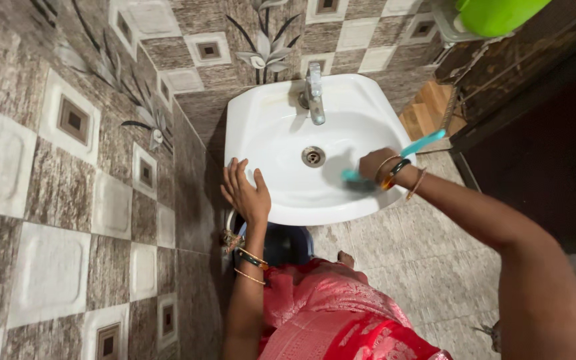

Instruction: The person uses a green cup to pour water into a white sink and scrubs the basin with a blue brush. They repeatedly rinse the brush and continue scrubbing different areas of the sink, including the drain and faucet base.

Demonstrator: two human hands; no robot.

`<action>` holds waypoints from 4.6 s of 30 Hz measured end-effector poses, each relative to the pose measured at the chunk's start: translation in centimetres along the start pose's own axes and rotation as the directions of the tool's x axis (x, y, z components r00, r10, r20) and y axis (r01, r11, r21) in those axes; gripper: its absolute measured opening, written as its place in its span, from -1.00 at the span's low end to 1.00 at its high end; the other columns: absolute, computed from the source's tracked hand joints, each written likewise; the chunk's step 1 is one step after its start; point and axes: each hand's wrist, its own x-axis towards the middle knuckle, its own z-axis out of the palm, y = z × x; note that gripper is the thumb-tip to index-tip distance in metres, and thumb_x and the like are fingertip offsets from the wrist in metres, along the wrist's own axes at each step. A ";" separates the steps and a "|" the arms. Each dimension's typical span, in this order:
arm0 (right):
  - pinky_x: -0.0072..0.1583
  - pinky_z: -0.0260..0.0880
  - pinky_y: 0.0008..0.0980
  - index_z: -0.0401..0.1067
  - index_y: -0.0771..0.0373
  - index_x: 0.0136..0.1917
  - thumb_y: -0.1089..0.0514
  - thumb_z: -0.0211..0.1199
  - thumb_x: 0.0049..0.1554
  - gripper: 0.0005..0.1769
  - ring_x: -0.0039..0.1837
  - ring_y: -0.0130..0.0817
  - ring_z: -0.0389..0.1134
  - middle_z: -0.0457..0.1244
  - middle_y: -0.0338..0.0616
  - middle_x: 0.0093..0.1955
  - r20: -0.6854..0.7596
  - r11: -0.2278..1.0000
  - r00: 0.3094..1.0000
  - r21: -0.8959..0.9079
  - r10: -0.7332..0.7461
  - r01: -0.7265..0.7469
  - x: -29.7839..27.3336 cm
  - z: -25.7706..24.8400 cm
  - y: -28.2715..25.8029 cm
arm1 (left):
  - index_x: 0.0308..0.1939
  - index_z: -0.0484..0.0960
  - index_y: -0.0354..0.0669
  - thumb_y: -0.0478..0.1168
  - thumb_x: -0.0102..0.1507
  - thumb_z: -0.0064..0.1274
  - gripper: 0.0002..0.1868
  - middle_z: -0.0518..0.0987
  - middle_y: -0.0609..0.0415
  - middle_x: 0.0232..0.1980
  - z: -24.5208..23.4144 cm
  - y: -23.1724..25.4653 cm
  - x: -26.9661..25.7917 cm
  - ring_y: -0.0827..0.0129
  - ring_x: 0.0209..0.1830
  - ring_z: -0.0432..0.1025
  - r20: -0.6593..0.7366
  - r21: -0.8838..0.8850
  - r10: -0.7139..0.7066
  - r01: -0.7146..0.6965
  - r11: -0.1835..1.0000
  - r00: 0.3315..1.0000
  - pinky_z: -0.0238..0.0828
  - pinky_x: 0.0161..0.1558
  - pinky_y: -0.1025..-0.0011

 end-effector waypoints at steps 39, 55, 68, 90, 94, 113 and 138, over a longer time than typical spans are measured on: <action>-0.29 0.46 -0.15 0.60 0.19 -0.08 0.16 0.20 0.17 -0.84 -0.15 -0.13 0.47 0.35 -0.02 -0.09 -0.738 0.943 0.613 0.096 0.283 -0.320 25.6 -8.0 -7.6 | 0.20 0.52 0.02 -0.18 0.25 0.14 -0.58 0.39 0.07 0.45 -0.4 0.3 0.2 0.12 0.53 0.16 -0.087 -0.108 0.026 -0.035 0.994 0.996 -0.07 0.44 -0.04; -0.43 0.25 -0.23 0.50 0.38 0.13 0.21 0.15 0.10 -0.65 -0.30 -0.24 0.39 0.33 -0.07 -0.22 -0.813 0.923 0.510 0.087 0.283 -0.374 25.0 -8.0 -18.7 | 0.18 0.53 0.04 -0.18 0.20 0.17 -0.56 0.38 0.11 0.45 0.3 -0.6 0.1 0.16 0.54 0.15 -0.068 -0.100 0.003 -0.010 0.995 0.998 -0.05 0.42 -0.01; -0.15 0.46 -0.05 0.43 0.30 0.08 0.14 0.18 0.14 -0.73 -0.17 -0.01 0.48 0.37 0.04 -0.09 -0.660 0.950 0.751 0.221 -0.020 0.219 8.5 -2.1 -14.2 | 0.40 0.35 -0.11 -0.33 -0.04 0.26 -0.11 0.36 -0.05 0.44 -2.2 4.8 0.8 0.00 0.55 0.07 0.273 0.137 0.430 -0.478 0.868 0.860 -0.23 0.50 -0.09; 0.33 0.32 -0.06 0.41 0.23 0.28 0.16 0.33 -0.01 -0.44 0.32 -0.03 0.32 0.31 -0.02 0.29 -0.825 0.789 0.206 -0.384 -0.526 0.480 -22.7 -5.3 4.5 | -0.33 0.55 -0.15 -0.62 -0.02 -0.07 -0.67 0.58 -0.02 -0.13 17.0 19.6 3.3 0.01 0.08 0.40 0.277 -0.436 0.745 -0.611 0.660 0.607 0.29 0.19 0.10; 0.35 0.33 -0.02 0.44 0.22 0.24 0.17 0.36 0.02 -0.50 0.33 -0.01 0.32 0.31 -0.04 0.27 -0.924 0.803 -0.016 -0.342 -0.383 0.488 -18.5 -4.0 5.5 | -0.30 0.54 -0.18 -0.63 -0.01 -0.09 -0.66 0.56 -0.03 -0.15 19.5 18.5 6.0 0.03 0.04 0.39 0.123 -0.430 0.731 -0.628 0.649 0.671 0.25 0.27 0.04; 0.31 0.39 -0.27 0.49 0.28 -0.13 0.19 0.31 0.18 -0.89 0.28 -0.20 0.43 0.43 -0.09 0.03 -0.831 0.155 0.280 0.395 0.481 0.905 3.9 7.2 8.7 | -0.40 0.65 -0.07 -0.54 0.03 0.00 -0.73 0.65 0.09 -0.17 24.9 15.5 7.4 0.09 0.31 0.37 0.119 -0.234 0.532 -0.497 0.836 0.839 -0.13 0.51 -0.06; 0.00 0.52 -0.36 0.55 0.36 -0.09 0.27 0.20 0.22 -0.86 0.03 -0.20 0.54 0.44 0.02 -0.09 -0.868 0.392 0.224 0.412 0.444 0.823 -1.0 1.9 4.4 | 0.48 0.20 -0.34 -0.22 0.19 0.08 -0.21 -0.03 -0.32 0.64 21.9 14.6 1.6 -0.07 0.67 -0.17 0.333 -0.023 0.465 -0.487 0.873 0.820 -0.37 0.57 0.05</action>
